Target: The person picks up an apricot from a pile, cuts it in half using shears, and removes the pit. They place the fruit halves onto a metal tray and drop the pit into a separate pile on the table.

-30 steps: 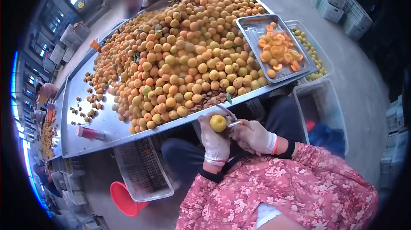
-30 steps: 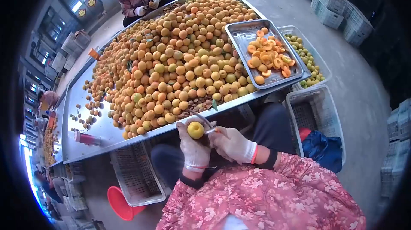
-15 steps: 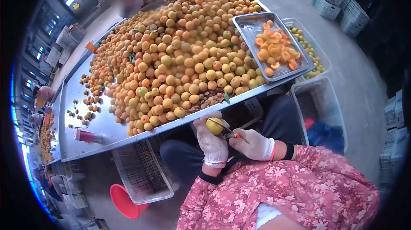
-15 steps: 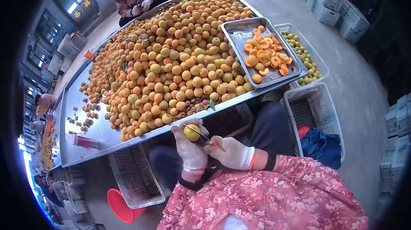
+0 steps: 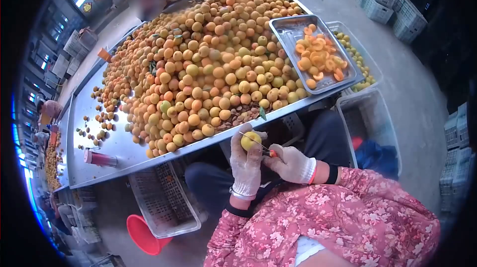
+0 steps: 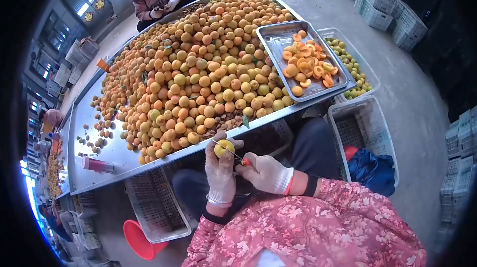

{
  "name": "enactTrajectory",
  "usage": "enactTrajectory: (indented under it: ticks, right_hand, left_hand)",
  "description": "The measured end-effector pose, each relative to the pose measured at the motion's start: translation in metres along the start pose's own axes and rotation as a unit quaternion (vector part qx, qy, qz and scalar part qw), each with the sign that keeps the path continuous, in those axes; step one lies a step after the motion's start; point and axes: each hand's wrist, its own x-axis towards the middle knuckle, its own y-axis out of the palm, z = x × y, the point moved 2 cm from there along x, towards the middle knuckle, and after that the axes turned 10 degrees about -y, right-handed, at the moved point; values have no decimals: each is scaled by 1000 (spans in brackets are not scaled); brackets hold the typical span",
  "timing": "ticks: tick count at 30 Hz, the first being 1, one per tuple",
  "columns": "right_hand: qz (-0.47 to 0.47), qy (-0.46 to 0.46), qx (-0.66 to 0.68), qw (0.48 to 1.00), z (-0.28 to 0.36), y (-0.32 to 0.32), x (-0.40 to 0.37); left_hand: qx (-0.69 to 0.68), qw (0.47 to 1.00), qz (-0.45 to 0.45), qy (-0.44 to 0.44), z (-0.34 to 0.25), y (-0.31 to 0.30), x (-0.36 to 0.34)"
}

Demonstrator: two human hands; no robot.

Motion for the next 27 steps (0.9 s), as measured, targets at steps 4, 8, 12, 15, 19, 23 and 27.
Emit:
enactTrajectory:
  ticks: [4,8,12,15,19,23,27]
  right_hand:
    - [-60,-53,41,996,-18,17,-2]
    - [-57,-48,-24,997,-13,13,2]
    - [-44,-28,19,998,-10,11,2]
    - [-54,-77,-53,994,-17,8,4]
    - [-50,-84,-70,993,-20,7,4]
    - [-25,-21,9,999,-21,7,5]
    - [-24,-14,22,999,-23,7,10]
  left_hand:
    - [-247,961,25,-119,7,17,-6]
    - [-315,932,55,-169,4,13,-1]
    - [-198,977,-25,-72,10,9,6]
    - [-202,976,25,-76,10,8,6]
    - [-401,894,68,-190,16,10,8]
    - [-179,980,-44,-78,26,0,17]
    - [-312,938,56,-138,20,2,14]
